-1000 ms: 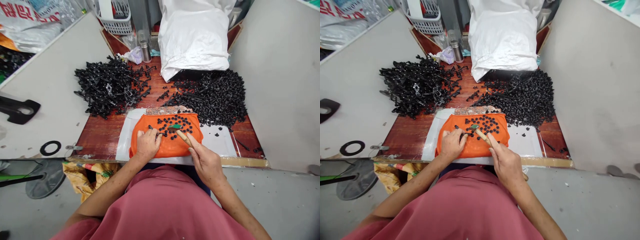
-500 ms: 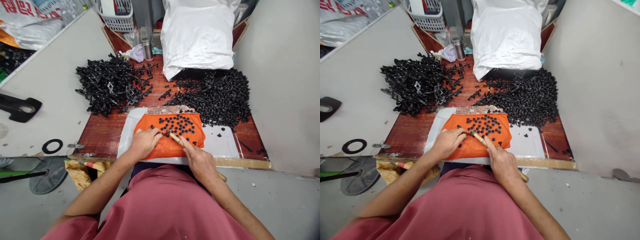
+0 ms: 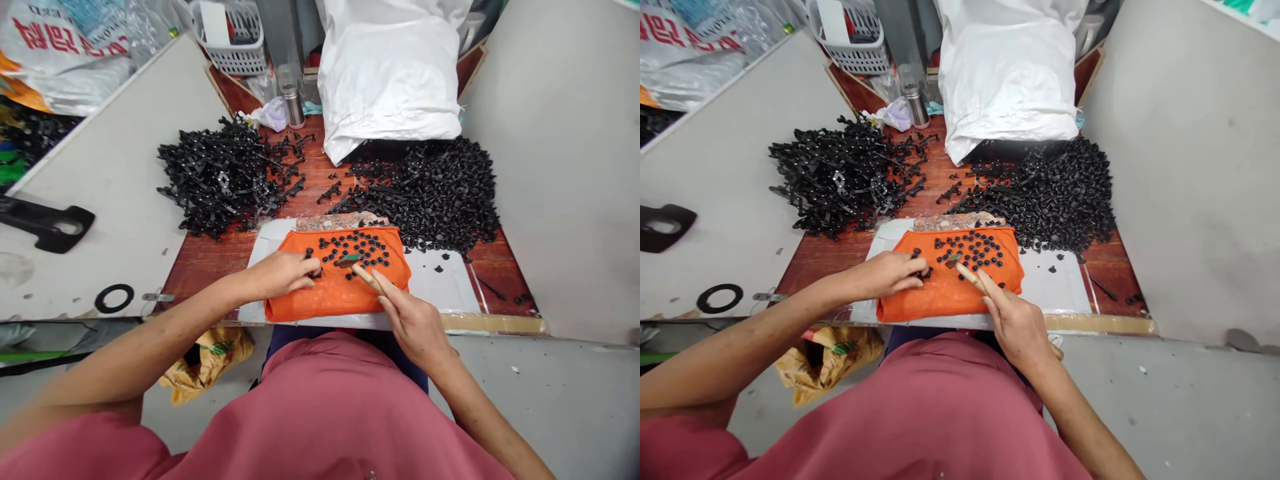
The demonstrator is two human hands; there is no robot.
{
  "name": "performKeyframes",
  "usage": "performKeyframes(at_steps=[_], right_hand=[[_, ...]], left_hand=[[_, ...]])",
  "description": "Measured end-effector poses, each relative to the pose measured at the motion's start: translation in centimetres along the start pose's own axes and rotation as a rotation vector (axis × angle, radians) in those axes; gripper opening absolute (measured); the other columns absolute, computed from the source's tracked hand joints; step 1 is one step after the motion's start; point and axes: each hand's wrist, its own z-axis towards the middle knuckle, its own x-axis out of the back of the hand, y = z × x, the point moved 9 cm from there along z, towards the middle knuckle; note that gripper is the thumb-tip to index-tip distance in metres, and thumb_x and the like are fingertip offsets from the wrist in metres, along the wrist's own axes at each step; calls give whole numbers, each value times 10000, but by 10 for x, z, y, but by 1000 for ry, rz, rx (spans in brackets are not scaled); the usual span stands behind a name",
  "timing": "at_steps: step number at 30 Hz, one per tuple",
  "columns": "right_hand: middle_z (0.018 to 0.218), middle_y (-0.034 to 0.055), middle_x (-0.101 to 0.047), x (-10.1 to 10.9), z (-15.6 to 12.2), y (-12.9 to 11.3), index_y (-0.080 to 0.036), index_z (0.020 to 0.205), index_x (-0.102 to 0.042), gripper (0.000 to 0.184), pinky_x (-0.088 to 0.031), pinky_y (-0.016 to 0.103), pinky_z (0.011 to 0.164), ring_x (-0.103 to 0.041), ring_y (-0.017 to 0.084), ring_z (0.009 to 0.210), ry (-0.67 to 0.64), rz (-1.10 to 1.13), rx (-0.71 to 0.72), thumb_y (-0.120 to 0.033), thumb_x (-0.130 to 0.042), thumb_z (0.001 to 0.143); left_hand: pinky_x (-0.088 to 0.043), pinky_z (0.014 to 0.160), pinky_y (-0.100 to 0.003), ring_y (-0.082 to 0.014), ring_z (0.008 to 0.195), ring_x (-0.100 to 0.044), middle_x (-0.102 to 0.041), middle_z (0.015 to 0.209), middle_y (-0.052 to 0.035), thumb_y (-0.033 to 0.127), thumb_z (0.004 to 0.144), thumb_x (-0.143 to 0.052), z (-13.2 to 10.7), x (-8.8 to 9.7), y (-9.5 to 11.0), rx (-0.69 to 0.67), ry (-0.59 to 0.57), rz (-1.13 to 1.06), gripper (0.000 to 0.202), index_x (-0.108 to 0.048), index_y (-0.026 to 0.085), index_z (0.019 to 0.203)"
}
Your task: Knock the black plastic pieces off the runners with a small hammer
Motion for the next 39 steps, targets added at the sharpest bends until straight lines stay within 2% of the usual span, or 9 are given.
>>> performKeyframes(at_steps=[2,4,7,10,13,16,31,36,39], right_hand=[[1296,60,-747,2,-7,5,-315,1594,-419,505,-601,321,899,-758,212,1052,26,103,-30,-298,-401,1090],[1369,57,-710,-5,-13,9,-322,1584,-436,498,-596,342,943,-745,220,1112,-16,152,-59,-289,-406,1089],[1351,55,-721,-24,-18,9,-339,1577,-446,492,-605,354,925,-754,226,1096,-117,179,-82,-285,-418,1089],[1288,61,-754,-37,-22,6,-344,1574,-450,489,-611,361,904,-770,225,1045,-167,168,-78,-280,-429,1089],[1269,75,-761,-41,-25,5,-339,1572,-454,489,-609,379,910,-771,230,1035,-170,134,-65,-265,-427,1089],[1241,70,-773,-42,-25,6,-342,1575,-448,493,-612,370,896,-774,229,1022,-172,118,-59,-268,-431,1088],[1199,57,-790,-43,-23,10,-322,1560,-477,485,-605,356,917,-779,223,1010,-159,122,-65,-272,-446,1079],[1186,54,-794,-43,-24,11,-313,1553,-489,474,-615,341,881,-785,218,975,-152,135,-63,-285,-435,1082],[1225,48,-781,-30,-17,8,-319,1552,-489,478,-621,297,806,-785,203,947,-96,110,-53,-281,-433,1079]], left_hand=[[-431,666,-258,-148,689,-585,-640,811,8,333,929,-612,-8,15,-19,212,192,-247,121,-626,225,980],[-441,620,-239,-130,642,-574,-618,768,19,379,915,-611,-16,22,-37,381,408,-588,173,-607,213,964],[-398,504,-194,-88,540,-512,-575,686,36,403,800,-726,-12,1,-52,517,580,-1103,268,-606,194,916],[-355,425,-169,-56,462,-456,-563,631,53,350,643,-844,-2,-25,-59,598,663,-1340,366,-594,182,851],[-371,396,-169,-55,436,-475,-587,621,51,328,595,-870,4,-39,-64,630,717,-1381,400,-589,174,835],[-370,381,-163,-56,412,-492,-600,602,55,316,598,-860,5,-44,-66,635,728,-1379,398,-584,171,846],[-512,409,-220,-108,407,-574,-593,542,78,287,703,-790,-2,-50,-66,698,747,-1286,335,-548,180,907],[-469,393,-187,-109,385,-585,-590,537,80,295,745,-793,0,-52,-65,721,750,-1263,308,-545,184,892],[-473,399,-190,-117,385,-598,-592,539,79,328,747,-811,1,-53,-64,724,764,-1258,328,-552,186,889]])
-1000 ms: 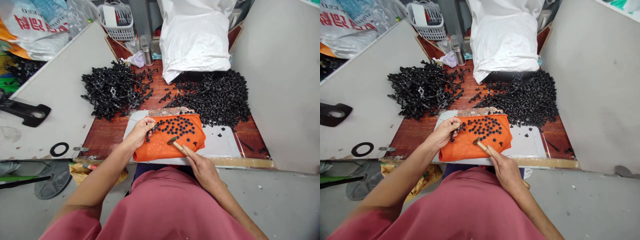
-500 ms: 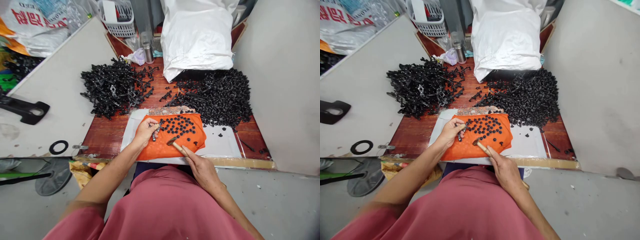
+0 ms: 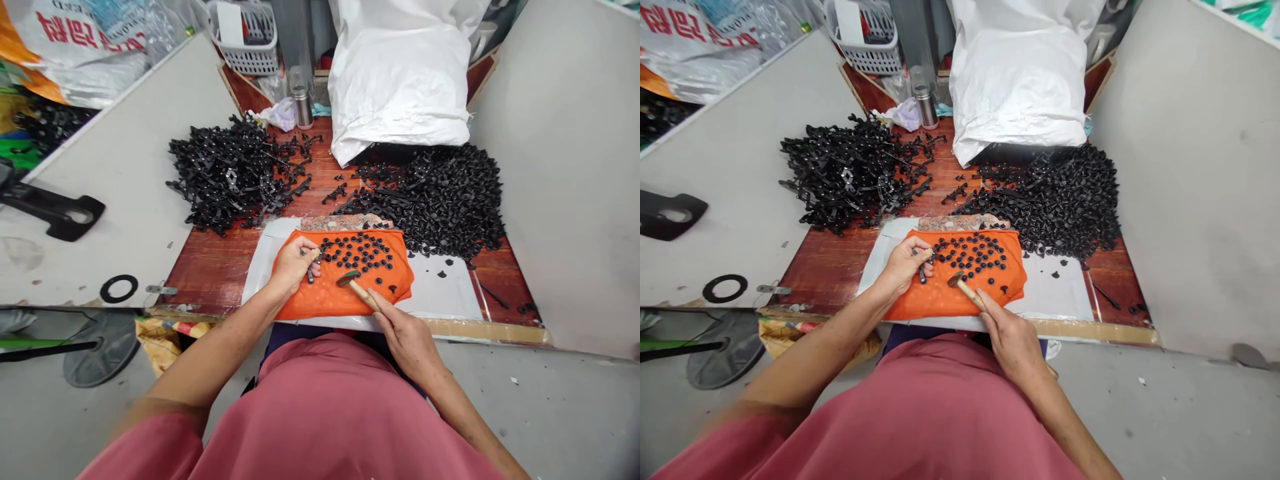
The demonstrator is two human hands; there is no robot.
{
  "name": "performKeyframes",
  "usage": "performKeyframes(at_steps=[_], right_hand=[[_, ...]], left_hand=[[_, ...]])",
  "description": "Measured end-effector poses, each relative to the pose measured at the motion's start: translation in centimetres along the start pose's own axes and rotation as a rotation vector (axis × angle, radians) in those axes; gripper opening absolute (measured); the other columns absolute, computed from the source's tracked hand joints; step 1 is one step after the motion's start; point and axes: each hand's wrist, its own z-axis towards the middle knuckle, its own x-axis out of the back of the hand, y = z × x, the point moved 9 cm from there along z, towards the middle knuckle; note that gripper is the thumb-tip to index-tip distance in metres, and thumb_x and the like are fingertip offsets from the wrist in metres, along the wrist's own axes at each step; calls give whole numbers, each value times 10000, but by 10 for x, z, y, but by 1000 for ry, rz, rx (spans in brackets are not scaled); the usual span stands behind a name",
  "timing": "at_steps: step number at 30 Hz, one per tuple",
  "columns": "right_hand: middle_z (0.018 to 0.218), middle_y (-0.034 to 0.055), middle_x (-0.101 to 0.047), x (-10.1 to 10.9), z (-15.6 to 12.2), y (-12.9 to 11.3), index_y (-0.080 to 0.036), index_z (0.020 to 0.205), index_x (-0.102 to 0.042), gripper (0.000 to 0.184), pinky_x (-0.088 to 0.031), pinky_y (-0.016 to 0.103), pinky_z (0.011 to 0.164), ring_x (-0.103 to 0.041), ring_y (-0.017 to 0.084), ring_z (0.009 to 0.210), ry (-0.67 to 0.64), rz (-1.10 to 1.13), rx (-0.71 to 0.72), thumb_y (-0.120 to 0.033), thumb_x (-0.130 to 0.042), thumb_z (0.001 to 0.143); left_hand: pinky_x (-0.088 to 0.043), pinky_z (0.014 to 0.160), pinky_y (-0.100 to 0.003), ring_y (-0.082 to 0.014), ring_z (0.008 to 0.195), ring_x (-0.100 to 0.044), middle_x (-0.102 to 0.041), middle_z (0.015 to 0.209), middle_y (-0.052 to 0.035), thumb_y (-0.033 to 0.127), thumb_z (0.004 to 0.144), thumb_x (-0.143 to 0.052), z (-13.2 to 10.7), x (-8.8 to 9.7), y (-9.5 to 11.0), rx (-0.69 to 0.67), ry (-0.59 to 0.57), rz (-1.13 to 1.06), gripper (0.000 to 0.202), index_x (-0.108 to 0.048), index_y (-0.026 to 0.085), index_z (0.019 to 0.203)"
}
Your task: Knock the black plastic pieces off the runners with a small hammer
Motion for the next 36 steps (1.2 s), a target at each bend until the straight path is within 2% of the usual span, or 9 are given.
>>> performKeyframes(at_steps=[2,5,11,17,22,29,32,36], right_hand=[[1235,52,-776,14,9,-6,-315,1561,-477,489,-617,292,776,-783,205,934,59,-71,17,-285,-433,1075],[1145,59,-798,30,27,-17,-303,1573,-460,505,-611,314,732,-779,220,854,99,-216,34,-295,-439,1069],[1078,42,-810,34,53,-25,-329,1569,-466,518,-592,280,674,-773,207,824,88,-293,30,-271,-453,1054],[1021,49,-814,33,47,-18,-303,1553,-496,500,-577,268,662,-766,203,794,122,-283,7,-291,-448,1056],[965,42,-806,30,43,-13,-307,1567,-475,509,-565,276,628,-751,207,745,107,-324,1,-302,-434,1060],[988,45,-810,30,43,-11,-301,1558,-489,507,-568,262,639,-757,198,761,110,-307,-1,-286,-452,1052],[1052,48,-808,35,44,-18,-312,1556,-493,509,-582,263,668,-762,199,802,107,-298,11,-279,-462,1049],[1092,60,-791,44,47,-40,-304,1585,-455,510,-595,276,779,-747,187,844,164,-233,72,-280,-413,1078]], left_hand=[[-478,400,-194,-125,397,-611,-587,536,79,340,741,-819,-1,0,-1,-4,18,-8,336,-553,187,877],[-486,395,-202,-133,409,-620,-576,537,80,342,733,-820,-2,1,-1,-7,35,-17,335,-558,183,866],[-509,425,-203,-124,439,-633,-592,566,75,349,720,-831,-2,3,2,-9,-5,-119,370,-542,185,881],[-522,431,-215,-122,443,-630,-596,578,73,329,706,-843,0,6,0,5,-22,-161,376,-545,181,880],[-508,419,-215,-132,436,-637,-622,590,58,313,724,-828,-1,1,0,2,-52,-118,350,-556,174,895],[-503,393,-220,-138,406,-619,-590,541,70,300,711,-811,-1,2,1,-11,8,-76,326,-552,179,867],[-499,390,-215,-137,403,-618,-588,535,72,304,704,-818,-1,1,0,-18,19,-71,334,-550,181,861],[-466,364,-199,-146,401,-621,-588,528,68,302,721,-812,-2,1,-1,-15,26,-57,316,-553,183,859]])
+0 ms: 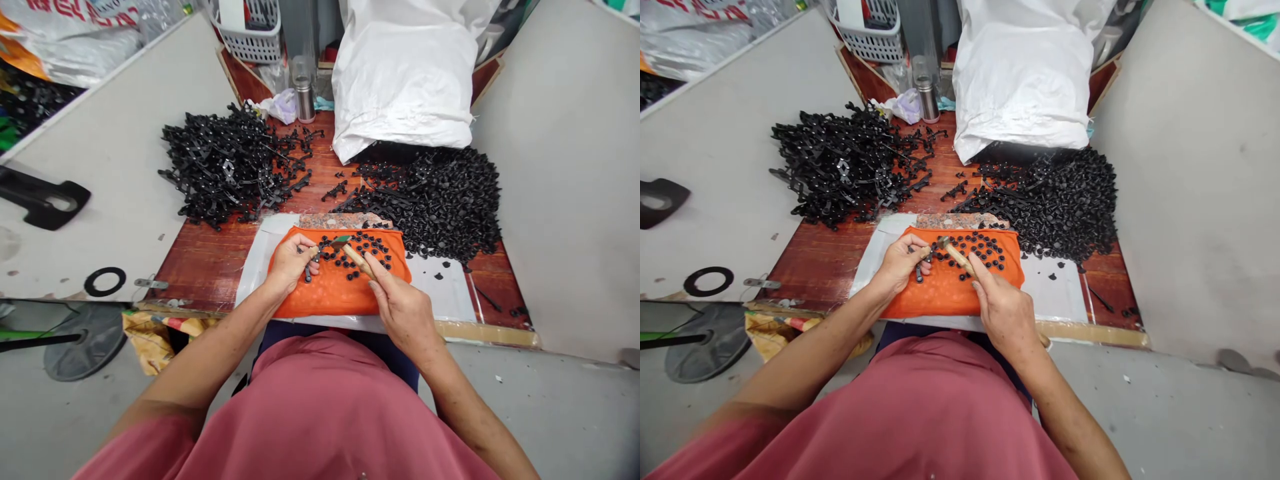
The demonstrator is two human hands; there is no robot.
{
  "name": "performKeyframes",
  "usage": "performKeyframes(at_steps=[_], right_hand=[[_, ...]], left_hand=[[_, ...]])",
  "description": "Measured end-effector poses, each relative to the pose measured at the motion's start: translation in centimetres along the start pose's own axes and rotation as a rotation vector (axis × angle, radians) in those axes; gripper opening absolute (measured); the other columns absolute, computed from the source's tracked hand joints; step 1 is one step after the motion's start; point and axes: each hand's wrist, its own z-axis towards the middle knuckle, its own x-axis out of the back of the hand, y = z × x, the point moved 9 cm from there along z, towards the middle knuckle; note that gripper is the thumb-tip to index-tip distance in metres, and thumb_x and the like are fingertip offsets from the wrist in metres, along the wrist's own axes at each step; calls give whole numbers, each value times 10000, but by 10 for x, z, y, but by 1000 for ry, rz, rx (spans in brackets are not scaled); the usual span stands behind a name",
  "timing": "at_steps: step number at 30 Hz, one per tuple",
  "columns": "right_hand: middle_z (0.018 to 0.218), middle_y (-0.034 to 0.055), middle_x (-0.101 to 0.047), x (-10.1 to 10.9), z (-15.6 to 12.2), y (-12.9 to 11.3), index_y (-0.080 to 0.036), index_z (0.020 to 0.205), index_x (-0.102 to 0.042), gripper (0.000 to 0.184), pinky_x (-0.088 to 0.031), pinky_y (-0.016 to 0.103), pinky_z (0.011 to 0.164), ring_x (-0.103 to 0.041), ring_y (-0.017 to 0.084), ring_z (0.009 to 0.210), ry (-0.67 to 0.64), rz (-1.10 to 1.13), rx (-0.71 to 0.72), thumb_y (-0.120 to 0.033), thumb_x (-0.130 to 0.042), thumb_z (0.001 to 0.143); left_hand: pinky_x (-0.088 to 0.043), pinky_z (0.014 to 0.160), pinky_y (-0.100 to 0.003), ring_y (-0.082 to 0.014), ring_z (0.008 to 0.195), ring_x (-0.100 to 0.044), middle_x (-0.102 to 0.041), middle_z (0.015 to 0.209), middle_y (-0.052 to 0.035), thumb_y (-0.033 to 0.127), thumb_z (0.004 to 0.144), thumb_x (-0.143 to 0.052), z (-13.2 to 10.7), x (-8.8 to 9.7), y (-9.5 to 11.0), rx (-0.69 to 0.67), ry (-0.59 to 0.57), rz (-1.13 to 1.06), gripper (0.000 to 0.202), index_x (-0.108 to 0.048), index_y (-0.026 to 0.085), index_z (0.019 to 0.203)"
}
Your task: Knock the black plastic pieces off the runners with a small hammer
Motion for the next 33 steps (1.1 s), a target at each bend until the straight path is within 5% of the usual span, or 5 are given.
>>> performKeyframes(at_steps=[6,11,17,24,33], right_hand=[[929,43,-780,-26,9,-10,-319,1580,-462,526,-578,247,705,-724,176,733,-144,-144,-9,-284,-493,1056],[1049,69,-780,-20,7,-10,-288,1622,-384,543,-567,245,759,-735,174,807,-95,-105,-21,-259,-406,1081],[957,55,-778,-38,4,-11,-322,1635,-343,571,-544,271,638,-743,204,740,-328,-245,-74,-300,-442,1073],[1005,25,-811,-38,11,0,-349,1603,-401,552,-560,272,654,-767,206,775,-284,-131,-69,-301,-489,1061],[1263,73,-758,13,5,-14,-264,1600,-423,519,-585,264,864,-753,178,1000,62,98,24,-261,-402,1082]], left_hand=[[-450,365,-177,-134,410,-628,-582,543,76,264,766,-782,-2,0,1,24,23,37,257,-560,178,862],[-462,380,-169,-121,414,-630,-579,549,86,225,784,-758,-1,0,0,28,27,38,223,-556,177,866],[-424,365,-150,-124,416,-638,-597,554,73,183,846,-688,-2,-1,-1,43,15,89,150,-548,174,899],[-558,499,-194,-122,496,-691,-638,625,64,196,872,-701,-3,0,2,82,-104,73,188,-562,173,995],[-516,433,-177,-120,426,-644,-625,544,56,149,856,-717,-2,3,-2,116,-13,77,168,-556,165,901]])
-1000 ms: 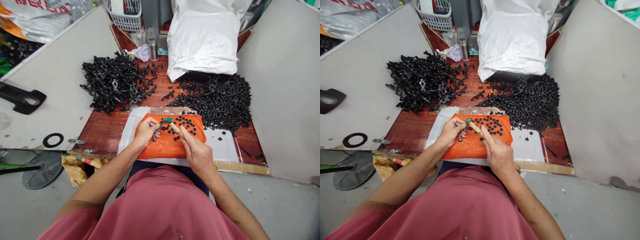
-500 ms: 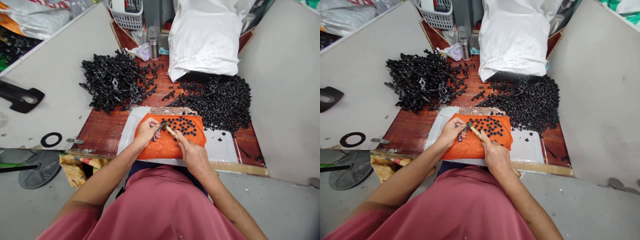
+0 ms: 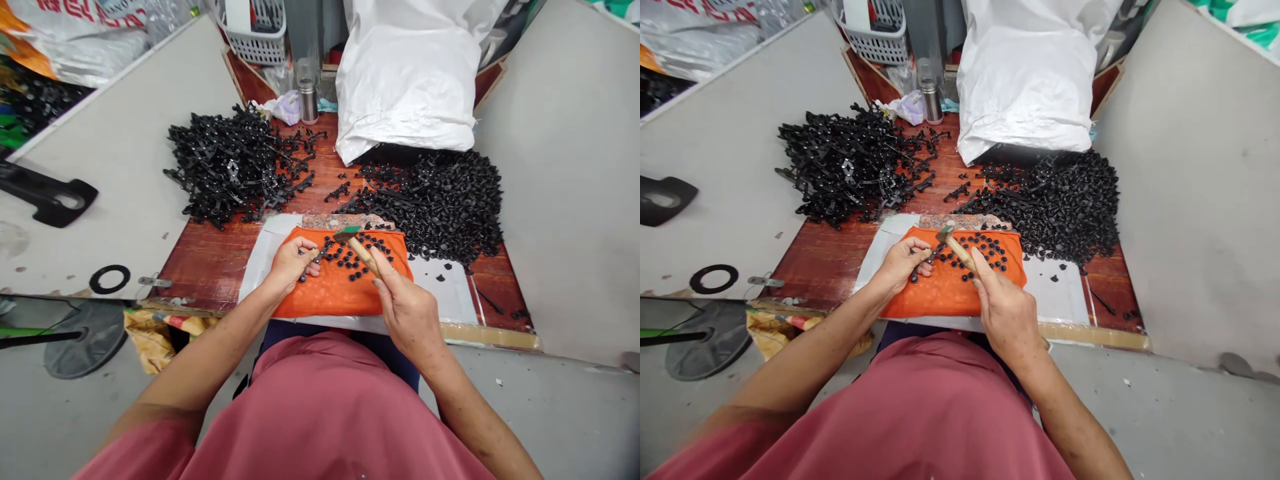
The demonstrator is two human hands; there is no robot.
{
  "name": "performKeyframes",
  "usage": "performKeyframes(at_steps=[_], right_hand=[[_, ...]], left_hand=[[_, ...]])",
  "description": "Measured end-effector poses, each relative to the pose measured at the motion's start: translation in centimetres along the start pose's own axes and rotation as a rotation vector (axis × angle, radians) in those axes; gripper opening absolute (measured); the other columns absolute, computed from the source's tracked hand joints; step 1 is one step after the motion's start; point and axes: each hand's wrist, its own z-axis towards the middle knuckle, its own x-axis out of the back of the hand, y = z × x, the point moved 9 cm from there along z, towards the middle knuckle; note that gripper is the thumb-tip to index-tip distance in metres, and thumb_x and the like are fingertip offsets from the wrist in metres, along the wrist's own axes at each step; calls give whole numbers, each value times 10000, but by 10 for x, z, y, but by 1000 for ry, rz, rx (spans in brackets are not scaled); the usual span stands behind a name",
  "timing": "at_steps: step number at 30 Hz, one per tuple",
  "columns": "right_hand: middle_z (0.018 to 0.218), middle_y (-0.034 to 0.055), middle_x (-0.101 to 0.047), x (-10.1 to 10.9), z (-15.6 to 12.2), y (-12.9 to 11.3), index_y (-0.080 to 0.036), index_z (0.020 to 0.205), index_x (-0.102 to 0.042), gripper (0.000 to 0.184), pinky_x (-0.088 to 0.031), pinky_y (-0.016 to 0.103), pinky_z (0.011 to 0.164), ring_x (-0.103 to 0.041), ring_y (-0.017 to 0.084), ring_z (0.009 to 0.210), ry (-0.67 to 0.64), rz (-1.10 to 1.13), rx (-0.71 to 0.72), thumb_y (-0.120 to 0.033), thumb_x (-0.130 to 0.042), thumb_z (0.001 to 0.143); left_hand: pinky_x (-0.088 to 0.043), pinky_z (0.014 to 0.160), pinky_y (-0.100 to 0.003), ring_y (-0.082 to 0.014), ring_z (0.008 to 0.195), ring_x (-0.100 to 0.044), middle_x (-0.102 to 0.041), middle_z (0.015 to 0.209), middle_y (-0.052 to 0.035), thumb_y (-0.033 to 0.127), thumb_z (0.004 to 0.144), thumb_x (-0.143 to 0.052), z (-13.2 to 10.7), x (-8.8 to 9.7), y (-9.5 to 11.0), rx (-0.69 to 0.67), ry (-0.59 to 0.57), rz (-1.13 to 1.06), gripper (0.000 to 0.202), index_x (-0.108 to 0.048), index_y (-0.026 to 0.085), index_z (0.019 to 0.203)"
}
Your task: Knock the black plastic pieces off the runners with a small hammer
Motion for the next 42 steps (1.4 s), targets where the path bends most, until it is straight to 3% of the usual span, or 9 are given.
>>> performKeyframes(at_steps=[5,9,14,21,26,29,33,37,42], right_hand=[[906,49,-789,-40,1,9,-307,1601,-424,548,-576,278,646,-734,204,700,-308,-332,-74,-291,-481,1056],[1007,57,-786,-40,2,4,-319,1645,-314,574,-563,256,699,-736,183,763,-277,-298,-56,-293,-416,1081],[834,71,-778,-57,-4,2,-305,1606,-415,548,-552,279,643,-732,216,679,-397,-366,-57,-313,-468,1061],[1252,57,-769,-13,-28,39,-294,1571,-473,498,-583,270,844,-764,184,960,-121,256,-160,-332,-413,1078],[1292,78,-751,2,-68,108,-254,1544,-518,516,-611,343,865,-765,239,1038,-25,248,-404,-392,-430,1055],[1296,76,-749,0,-83,128,-242,1543,-518,528,-617,366,886,-751,257,1101,-6,236,-474,-400,-438,1046],[1406,63,-685,-4,-82,113,-264,1538,-523,503,-585,361,978,-703,244,1210,-34,230,-407,-371,-428,1056],[1294,65,-750,-10,-66,71,-300,1566,-478,500,-606,341,886,-758,231,1068,-158,111,-218,-307,-406,1071],[1028,68,-789,-11,-41,19,-291,1605,-414,527,-586,289,748,-746,196,811,-161,-29,-16,-276,-392,1078]], left_hand=[[-501,413,-171,-118,403,-629,-609,522,64,106,870,-678,-2,0,1,11,26,26,139,-556,165,903],[-485,409,-160,-115,406,-633,-622,535,60,114,879,-663,-1,0,1,7,19,40,126,-553,166,912],[-477,424,-159,-117,415,-638,-630,539,60,165,884,-670,0,0,-1,-24,5,54,143,-538,177,940],[-447,397,-156,-95,420,-594,-648,579,35,330,844,-741,-11,9,20,-82,-174,150,227,-581,181,904],[-426,372,-150,-90,431,-576,-647,589,15,326,769,-816,-2,28,74,-151,-240,276,262,-638,168,879],[-402,358,-141,-82,411,-563,-643,589,21,308,764,-820,4,28,85,-110,-261,209,270,-632,169,900],[-472,402,-153,-93,431,-608,-675,619,12,268,750,-836,1,13,47,36,-276,92,316,-606,166,942],[-546,461,-183,-109,438,-640,-663,579,15,217,774,-815,-5,5,2,112,-206,78,273,-588,150,911],[-538,442,-180,-118,439,-651,-650,567,29,184,811,-767,-4,9,-6,77,-142,74,206,-590,148,911]])
